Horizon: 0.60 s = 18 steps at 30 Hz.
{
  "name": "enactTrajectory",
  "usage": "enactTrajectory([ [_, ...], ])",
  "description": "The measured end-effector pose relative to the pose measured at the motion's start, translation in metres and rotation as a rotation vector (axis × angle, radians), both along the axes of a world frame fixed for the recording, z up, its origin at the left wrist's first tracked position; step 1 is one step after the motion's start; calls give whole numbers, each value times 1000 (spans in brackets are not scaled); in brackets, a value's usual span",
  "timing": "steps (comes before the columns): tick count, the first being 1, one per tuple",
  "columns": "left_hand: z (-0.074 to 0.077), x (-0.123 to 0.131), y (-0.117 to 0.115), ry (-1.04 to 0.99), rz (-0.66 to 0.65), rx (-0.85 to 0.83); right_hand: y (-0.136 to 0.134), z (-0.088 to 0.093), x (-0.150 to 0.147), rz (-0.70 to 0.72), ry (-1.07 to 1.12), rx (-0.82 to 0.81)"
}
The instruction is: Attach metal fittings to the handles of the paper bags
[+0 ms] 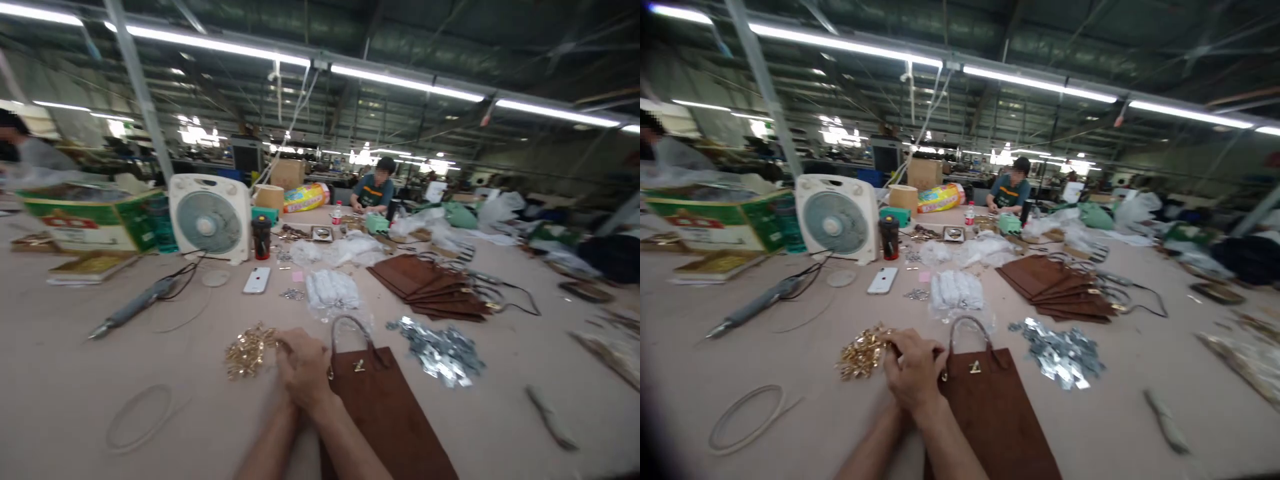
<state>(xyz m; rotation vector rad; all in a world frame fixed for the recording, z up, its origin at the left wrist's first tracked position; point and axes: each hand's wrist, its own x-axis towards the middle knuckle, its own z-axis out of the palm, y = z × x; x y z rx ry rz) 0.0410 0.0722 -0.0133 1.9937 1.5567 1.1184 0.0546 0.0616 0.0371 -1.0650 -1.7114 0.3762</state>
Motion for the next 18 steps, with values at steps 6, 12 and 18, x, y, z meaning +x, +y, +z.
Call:
enactTrajectory([
  [6,-2,-30,21,-192,-151,-152,-25,-3,82,-175,314,-96],
  [12,-7,-31,29,-521,64,-97,-44,-29,197,-398,488,-274],
  [18,-10,-39,33,-436,252,142,-59,-63,242,-462,453,-382],
])
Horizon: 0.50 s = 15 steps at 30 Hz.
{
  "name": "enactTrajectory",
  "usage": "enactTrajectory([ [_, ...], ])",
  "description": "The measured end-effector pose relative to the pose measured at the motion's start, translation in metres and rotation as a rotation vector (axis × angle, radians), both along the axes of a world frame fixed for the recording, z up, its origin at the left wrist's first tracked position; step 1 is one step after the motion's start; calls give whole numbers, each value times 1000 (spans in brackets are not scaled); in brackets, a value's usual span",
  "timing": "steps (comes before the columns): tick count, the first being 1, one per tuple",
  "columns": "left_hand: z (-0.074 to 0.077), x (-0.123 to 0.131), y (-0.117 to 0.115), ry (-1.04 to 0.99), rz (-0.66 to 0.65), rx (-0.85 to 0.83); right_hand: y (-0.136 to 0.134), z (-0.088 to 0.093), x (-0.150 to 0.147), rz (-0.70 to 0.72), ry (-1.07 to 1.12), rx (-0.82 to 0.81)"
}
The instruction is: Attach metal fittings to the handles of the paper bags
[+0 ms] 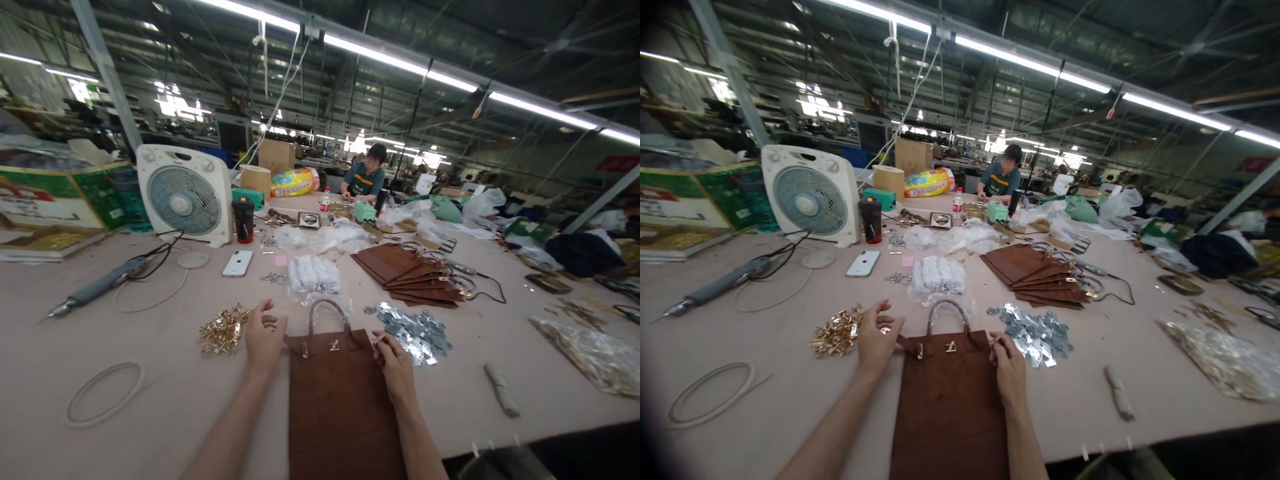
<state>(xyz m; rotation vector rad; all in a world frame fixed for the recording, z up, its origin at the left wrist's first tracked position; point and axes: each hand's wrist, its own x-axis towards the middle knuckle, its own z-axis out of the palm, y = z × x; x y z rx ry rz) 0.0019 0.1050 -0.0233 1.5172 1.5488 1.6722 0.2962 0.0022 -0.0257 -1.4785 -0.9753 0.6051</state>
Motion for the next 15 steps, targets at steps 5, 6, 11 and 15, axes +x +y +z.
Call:
enactTrajectory([
  [5,15,2,-16,441,14,282,2,-1,-3,37,-162,-40],
  [6,20,6,-21,492,-17,328,3,0,-4,57,-204,-44],
  [11,54,46,-40,690,-367,404,4,3,-6,134,-365,-40],
  [15,75,84,-36,924,-668,240,2,-2,-8,66,-517,-77],
])
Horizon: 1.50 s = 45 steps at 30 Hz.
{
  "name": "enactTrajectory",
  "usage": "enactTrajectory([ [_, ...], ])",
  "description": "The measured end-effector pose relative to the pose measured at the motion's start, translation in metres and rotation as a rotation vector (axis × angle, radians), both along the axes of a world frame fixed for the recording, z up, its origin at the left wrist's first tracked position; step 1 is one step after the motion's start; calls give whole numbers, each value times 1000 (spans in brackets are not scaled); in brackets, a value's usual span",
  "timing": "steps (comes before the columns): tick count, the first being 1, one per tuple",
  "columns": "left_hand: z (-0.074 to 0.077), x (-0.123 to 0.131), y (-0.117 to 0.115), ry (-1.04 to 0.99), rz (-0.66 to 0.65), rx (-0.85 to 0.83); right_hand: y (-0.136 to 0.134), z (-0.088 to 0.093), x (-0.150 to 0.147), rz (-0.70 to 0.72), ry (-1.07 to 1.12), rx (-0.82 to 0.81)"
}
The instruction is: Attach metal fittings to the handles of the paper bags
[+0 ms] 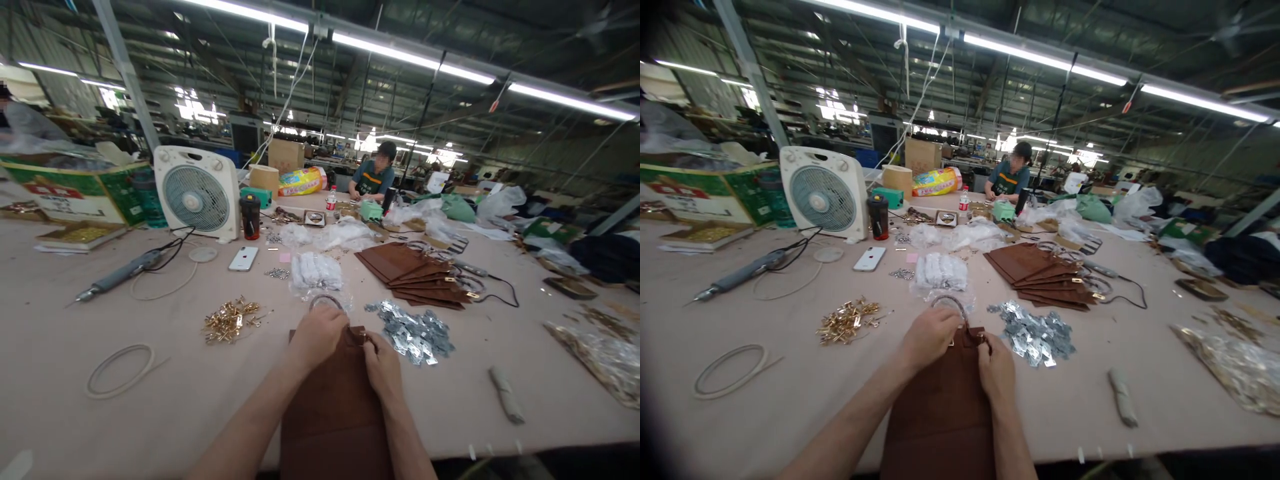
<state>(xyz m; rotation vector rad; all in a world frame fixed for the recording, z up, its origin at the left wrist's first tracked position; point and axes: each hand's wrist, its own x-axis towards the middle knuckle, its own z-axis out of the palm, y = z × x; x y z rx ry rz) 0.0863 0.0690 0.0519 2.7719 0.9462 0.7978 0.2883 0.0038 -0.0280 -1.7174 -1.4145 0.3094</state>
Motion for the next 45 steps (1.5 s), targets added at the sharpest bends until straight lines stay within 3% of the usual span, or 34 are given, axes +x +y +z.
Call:
enactTrajectory([
  [4,-4,28,17,197,-82,-94,-2,-4,-3,-47,-121,41],
  [9,-18,42,35,273,-117,-103,-2,-5,-3,-42,-156,40],
  [16,-11,50,48,294,-192,-106,-3,0,0,48,-30,76],
  [22,-7,64,52,224,-177,-248,-5,4,-6,141,-61,102],
  [26,-1,77,46,54,-65,-385,-4,4,-8,225,-88,134],
  [29,0,84,38,-96,-64,-505,-2,2,-9,285,-100,168],
  [33,-4,90,28,-209,-137,-647,0,-4,-9,216,-122,169],
  [37,-5,89,21,-276,-142,-631,4,-9,-6,108,-86,180],
  [41,-3,78,18,-278,-9,-556,7,-16,5,-27,-50,160],
  [45,-7,53,9,-176,164,-475,7,-20,13,-49,-21,132],
])
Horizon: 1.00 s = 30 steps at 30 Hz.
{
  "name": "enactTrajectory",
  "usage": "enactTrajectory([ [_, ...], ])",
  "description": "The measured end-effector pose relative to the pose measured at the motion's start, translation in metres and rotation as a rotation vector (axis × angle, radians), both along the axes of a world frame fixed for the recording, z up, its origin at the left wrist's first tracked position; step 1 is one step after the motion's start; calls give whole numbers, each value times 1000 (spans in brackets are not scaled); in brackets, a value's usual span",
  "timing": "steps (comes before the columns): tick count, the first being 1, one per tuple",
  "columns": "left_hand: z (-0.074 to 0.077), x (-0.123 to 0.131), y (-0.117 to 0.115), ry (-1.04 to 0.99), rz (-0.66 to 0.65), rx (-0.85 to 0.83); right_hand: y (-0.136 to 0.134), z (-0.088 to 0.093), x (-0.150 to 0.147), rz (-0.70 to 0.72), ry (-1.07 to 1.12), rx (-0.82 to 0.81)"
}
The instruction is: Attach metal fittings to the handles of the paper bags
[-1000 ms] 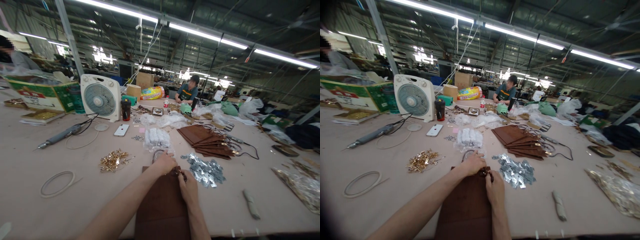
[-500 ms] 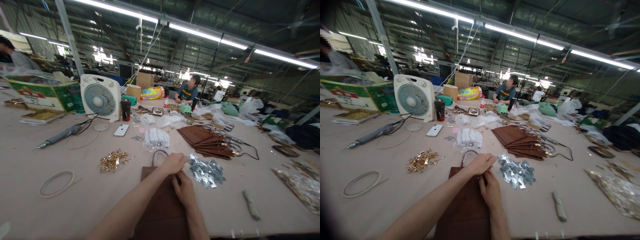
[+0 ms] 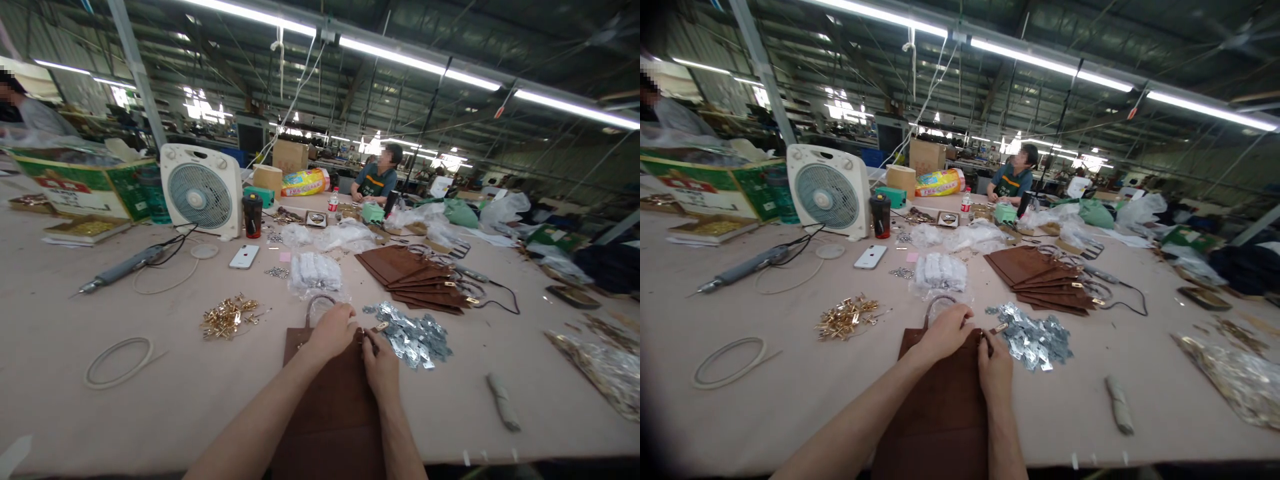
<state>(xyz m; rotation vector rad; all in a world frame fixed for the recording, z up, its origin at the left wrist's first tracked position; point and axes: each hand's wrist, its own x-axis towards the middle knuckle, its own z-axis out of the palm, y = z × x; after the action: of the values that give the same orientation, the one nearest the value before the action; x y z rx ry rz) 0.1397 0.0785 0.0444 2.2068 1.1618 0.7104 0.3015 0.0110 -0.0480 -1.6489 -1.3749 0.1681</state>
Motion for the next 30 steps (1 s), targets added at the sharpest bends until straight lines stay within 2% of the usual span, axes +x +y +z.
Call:
enactTrajectory([
  [5,-14,-23,-13,206,58,32,0,0,-1,0,-23,-12],
  [12,-29,-20,-14,369,89,97,-5,-2,-6,44,-130,-6],
  [24,-42,-21,5,252,56,75,-8,4,-12,51,-170,55],
  [30,-45,-19,11,229,72,41,-14,7,-14,109,-146,23],
])
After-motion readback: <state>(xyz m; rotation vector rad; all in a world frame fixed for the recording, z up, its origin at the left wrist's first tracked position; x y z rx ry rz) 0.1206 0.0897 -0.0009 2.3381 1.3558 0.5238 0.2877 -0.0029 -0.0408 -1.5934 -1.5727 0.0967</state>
